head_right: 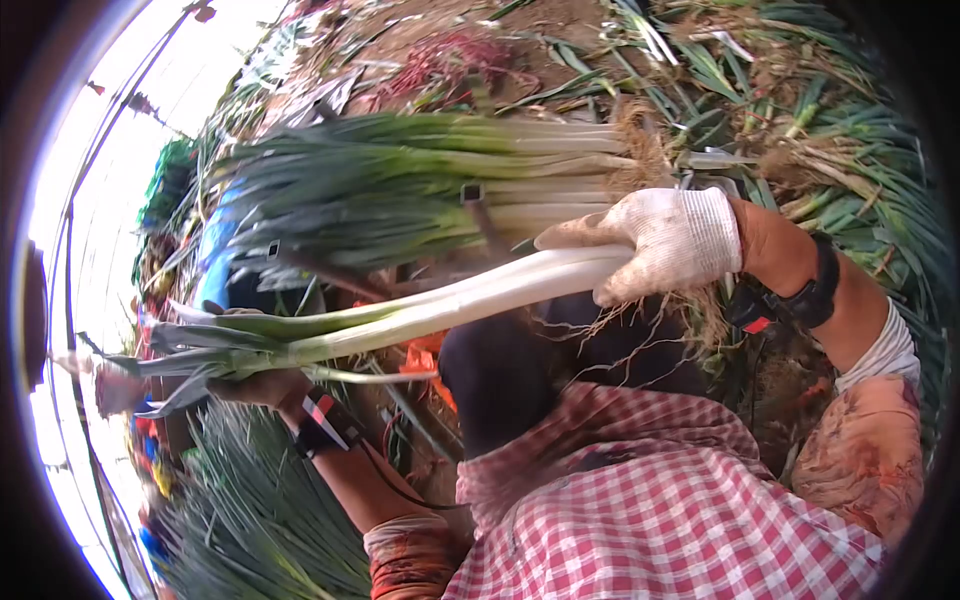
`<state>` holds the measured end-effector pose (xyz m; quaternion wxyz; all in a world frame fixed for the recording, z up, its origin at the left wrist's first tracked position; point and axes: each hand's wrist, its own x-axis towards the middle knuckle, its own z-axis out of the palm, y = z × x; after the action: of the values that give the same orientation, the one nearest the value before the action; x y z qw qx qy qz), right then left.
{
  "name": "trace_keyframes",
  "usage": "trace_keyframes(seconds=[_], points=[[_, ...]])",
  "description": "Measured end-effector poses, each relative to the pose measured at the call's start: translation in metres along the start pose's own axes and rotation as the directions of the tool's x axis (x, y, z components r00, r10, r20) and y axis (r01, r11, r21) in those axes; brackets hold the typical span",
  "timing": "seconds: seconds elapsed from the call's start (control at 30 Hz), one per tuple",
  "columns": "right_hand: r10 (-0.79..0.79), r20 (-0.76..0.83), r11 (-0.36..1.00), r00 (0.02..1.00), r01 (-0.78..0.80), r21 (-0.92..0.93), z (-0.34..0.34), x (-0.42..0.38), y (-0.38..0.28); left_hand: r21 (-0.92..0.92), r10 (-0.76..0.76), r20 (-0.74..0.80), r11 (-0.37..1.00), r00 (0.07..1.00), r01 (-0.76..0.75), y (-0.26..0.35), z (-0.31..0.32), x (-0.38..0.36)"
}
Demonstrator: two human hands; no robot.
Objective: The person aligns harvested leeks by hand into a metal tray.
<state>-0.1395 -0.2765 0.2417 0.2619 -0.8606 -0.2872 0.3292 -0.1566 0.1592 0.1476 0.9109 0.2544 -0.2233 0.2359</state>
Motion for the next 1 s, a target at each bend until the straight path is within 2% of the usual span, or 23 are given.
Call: trace_keyframes(seconds=[0.03, 0.07, 0.1, 0.13, 0.17, 0.2, 0.23, 0.3, 0.37, 0.43, 0.5, 0.53, 0.57, 0.6, 0.63, 0.67, 0.7, 0.73, 0.77, 0.83, 0.9, 0.97, 1.0], points=[[-0.019, -0.061, 0.996, 0.998, 0.024, 0.082, -0.002, -0.003, 0.016, -0.011, -0.015, 0.011, 1.0, 1.0, 0.015, -0.009, -0.009, 0.01], [-0.037, -0.121, 0.985, 0.992, 0.057, 0.164, -0.005, -0.004, 0.028, 0.209, 0.074, -0.105, 0.977, 0.992, -0.051, -0.024, 0.007, 0.028], [0.097, -0.104, 0.974, 0.99, -0.073, 0.214, -0.015, -0.005, 0.027, 0.428, 0.187, -0.196, 0.9, 0.963, -0.087, -0.038, 0.019, 0.044], [0.074, -0.155, 0.975, 0.985, -0.039, 0.218, -0.022, -0.004, 0.041, 0.311, 0.174, -0.233, 0.946, 0.957, -0.096, -0.052, 0.021, 0.059], [0.053, -0.205, 0.975, 0.977, -0.006, 0.221, -0.027, -0.001, 0.058, 0.687, 0.271, -0.081, 0.712, 0.959, -0.143, -0.063, 0.015, 0.07], [-0.054, -0.302, 0.967, 0.952, 0.126, 0.223, -0.029, 0.007, 0.07, 0.92, 0.359, 0.074, 0.336, 0.93, -0.203, -0.074, 0.012, 0.08], [-0.184, -0.39, 0.98, 0.902, 0.138, -0.143, -0.039, 0.011, 0.08, 0.888, 0.264, 0.016, 0.44, 0.964, -0.135, -0.085, 0.008, 0.09], [0.302, -0.286, 0.948, 0.909, -0.255, 0.191, -0.055, 0.025, 0.086, 0.791, 0.052, -0.078, 0.611, 0.996, 0.03, -0.109, 0.004, 0.106], [0.196, -0.261, 0.98, 0.945, -0.198, 0.018, -0.065, 0.043, 0.102, 0.728, -0.073, -0.109, 0.673, 0.991, 0.13, -0.128, -0.004, 0.112], [0.265, -0.234, 0.963, 0.935, -0.27, 0.013, -0.058, 0.067, 0.133, 0.706, -0.225, -0.499, 0.454, 0.837, 0.544, -0.131, -0.03, 0.098], [0.037, -0.268, 0.962, 0.963, -0.107, -0.252, -0.025, 0.102, 0.217, 0.503, -0.247, -0.81, 0.173, 0.532, 0.847, -0.127, -0.048, 0.086], [0.169, -0.157, 0.968, 0.973, -0.194, -0.16, -0.019, 0.106, 0.216, 0.752, -0.094, -0.659, -0.107, 0.746, 0.651, -0.122, -0.043, 0.08], [0.143, -0.148, 0.975, 0.979, -0.165, -0.149, -0.009, 0.11, 0.223, 0.836, -0.024, -0.411, -0.408, 0.911, 0.367, -0.122, -0.028, 0.075], [0.147, -0.155, 0.965, 0.977, -0.176, -0.195, -0.003, 0.112, 0.227, 0.77, -0.028, -0.239, -0.614, 0.97, 0.172, -0.127, -0.001, 0.073], [0.145, -0.154, 0.953, 0.977, -0.18, -0.244, 0.002, 0.115, 0.23, 0.734, -0.224, -0.028, -0.666, 0.974, -0.132, -0.134, 0.014, 0.076], [0.14, -0.14, 0.955, 0.98, -0.171, -0.241, 0.006, 0.115, 0.231, 0.63, -0.426, 0.157, -0.652, 0.891, -0.422, -0.145, 0.027, 0.08], [0.125, -0.189, 0.949, 0.974, -0.173, -0.265, 0.007, 0.111, 0.229, 0.52, -0.577, 0.19, -0.627, 0.795, -0.58, -0.16, 0.042, 0.081], [0.111, -0.243, 0.94, 0.964, -0.181, -0.288, 0.007, 0.109, 0.228, 0.315, -0.676, 0.153, -0.658, 0.721, -0.684, -0.179, 0.047, 0.08], [0.116, -0.241, 0.941, 0.963, -0.185, -0.285, 0.007, 0.109, 0.228, 0.317, -0.68, 0.151, -0.654, 0.718, -0.686, -0.19, 0.042, 0.084], [0.244, -0.156, 0.924, 0.957, -0.278, -0.263, 0.008, 0.107, 0.226, 0.268, -0.86, 0.044, -0.48, 0.508, -0.835, -0.211, 0.025, 0.082], [0.249, -0.185, 0.904, 0.951, -0.297, -0.308, 0.011, 0.107, 0.226, 0.259, -0.881, 0.045, -0.445, 0.471, -0.857, -0.221, 0.022, 0.082], [0.286, -0.139, 0.877, 0.948, -0.318, -0.362, 0.009, 0.108, 0.22, 0.384, -0.861, -0.196, -0.508, 0.469, -0.771, -0.224, 0.022, 0.081], [0.332, -0.141, 0.865, 0.933, -0.361, -0.348, 0.006, 0.106, 0.211, 0.4, -0.874, -0.033, -0.457, 0.486, -0.795, -0.221, 0.012, 0.078]])
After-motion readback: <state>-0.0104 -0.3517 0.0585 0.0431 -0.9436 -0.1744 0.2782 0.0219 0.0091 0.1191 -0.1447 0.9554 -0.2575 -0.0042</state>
